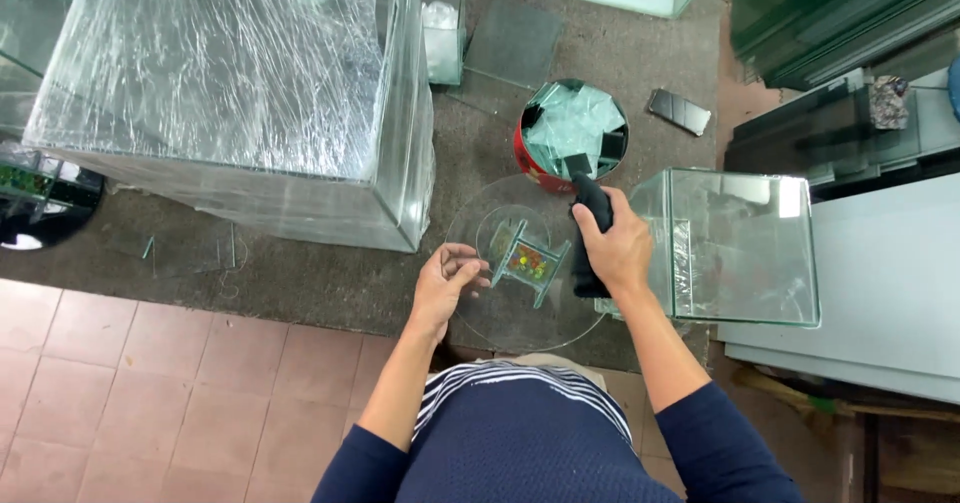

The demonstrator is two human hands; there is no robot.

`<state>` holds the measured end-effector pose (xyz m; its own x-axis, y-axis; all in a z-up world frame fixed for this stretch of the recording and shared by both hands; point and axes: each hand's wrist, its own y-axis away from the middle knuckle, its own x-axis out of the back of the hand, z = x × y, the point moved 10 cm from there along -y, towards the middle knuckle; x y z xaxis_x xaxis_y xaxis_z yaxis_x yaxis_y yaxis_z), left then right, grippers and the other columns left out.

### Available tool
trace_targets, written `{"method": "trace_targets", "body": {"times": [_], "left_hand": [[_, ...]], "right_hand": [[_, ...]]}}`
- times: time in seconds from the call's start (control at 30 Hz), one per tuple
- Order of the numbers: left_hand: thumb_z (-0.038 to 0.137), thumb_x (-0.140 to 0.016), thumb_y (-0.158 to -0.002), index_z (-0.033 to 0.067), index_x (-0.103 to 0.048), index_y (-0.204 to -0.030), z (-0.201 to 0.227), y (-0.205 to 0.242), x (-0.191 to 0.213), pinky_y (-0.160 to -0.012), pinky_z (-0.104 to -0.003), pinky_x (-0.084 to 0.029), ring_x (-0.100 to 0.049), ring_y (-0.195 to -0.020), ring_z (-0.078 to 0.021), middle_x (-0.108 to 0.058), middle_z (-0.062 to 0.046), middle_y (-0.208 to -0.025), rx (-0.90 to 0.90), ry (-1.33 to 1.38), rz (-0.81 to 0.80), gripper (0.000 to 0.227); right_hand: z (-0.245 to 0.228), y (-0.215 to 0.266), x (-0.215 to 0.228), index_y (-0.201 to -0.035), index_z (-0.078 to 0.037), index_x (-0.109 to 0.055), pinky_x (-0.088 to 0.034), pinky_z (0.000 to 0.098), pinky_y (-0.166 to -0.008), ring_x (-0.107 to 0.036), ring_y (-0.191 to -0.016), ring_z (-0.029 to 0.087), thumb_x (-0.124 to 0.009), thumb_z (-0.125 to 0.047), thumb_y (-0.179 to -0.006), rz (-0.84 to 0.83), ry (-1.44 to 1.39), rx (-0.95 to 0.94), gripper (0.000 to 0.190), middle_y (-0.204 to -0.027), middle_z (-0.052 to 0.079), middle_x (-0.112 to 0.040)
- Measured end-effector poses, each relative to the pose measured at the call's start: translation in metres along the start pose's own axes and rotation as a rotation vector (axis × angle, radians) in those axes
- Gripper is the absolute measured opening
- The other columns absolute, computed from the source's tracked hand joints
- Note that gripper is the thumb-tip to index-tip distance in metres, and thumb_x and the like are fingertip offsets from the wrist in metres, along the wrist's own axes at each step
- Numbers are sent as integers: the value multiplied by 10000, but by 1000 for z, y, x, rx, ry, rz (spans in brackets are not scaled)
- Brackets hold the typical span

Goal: Wiping and cleaning various glass items, including aquariums and flat glass pieces, using a cloth.

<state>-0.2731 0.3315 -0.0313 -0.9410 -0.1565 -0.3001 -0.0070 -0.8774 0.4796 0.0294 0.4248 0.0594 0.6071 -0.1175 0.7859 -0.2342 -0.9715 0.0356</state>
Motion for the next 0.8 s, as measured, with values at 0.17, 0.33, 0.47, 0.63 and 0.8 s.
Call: {"method": "trace_targets", "body": {"times": [0.17,0.33,0.47,0.63,0.8], "left_hand": [[78,-771,-1001,41,-642,-1186,-19,-3,9,-587,-291,-628,-834,-814,-279,-835,-210,-1036,-42,23,-64,229],[42,-764,-955,35,-637,-1083,-24,-4,1,-513,-297,-609,-824,-736,-289,-820,-217,-937,-20,77,-84,180],[103,-711,-1001,68,-599,-1054,15,3,-9,-462,-258,-581,-808,-692,-235,-800,-172,-892,-32,-13,-17,129],[86,-632,-1039,27,-557,-1100,92,54,-39,-402,-246,-582,-835,-727,-274,-787,-222,-922,-168,75,-106,113],[54,-570,-1097,28,-548,-1103,169,130,-65,-378,-285,-535,-849,-745,-322,-764,-219,-967,-336,116,-130,34]], "right_hand": [[24,22,6,-1415,-261,-703,-570,546,-833,-747,-1002,437,-783,-573,-984,-106,-218,-1,538,-1057,225,-770],[46,43,-7,-1297,-163,-733,-659,347,-586,-797,-698,233,-794,-353,-1024,-223,-701,-164,339,-778,136,-775],[48,21,-1,-1239,-217,-801,-572,393,-634,-691,-786,219,-869,-489,-952,-158,-479,-157,401,-881,118,-730],[-27,20,85,-1398,-41,-731,-597,458,-849,-678,-963,304,-830,-450,-998,-211,-445,-61,580,-1116,275,-743],[-57,27,148,-1558,-246,-509,-536,327,-411,-741,-643,346,-656,-328,-1063,-286,-770,-184,523,-1220,199,-714]]}}
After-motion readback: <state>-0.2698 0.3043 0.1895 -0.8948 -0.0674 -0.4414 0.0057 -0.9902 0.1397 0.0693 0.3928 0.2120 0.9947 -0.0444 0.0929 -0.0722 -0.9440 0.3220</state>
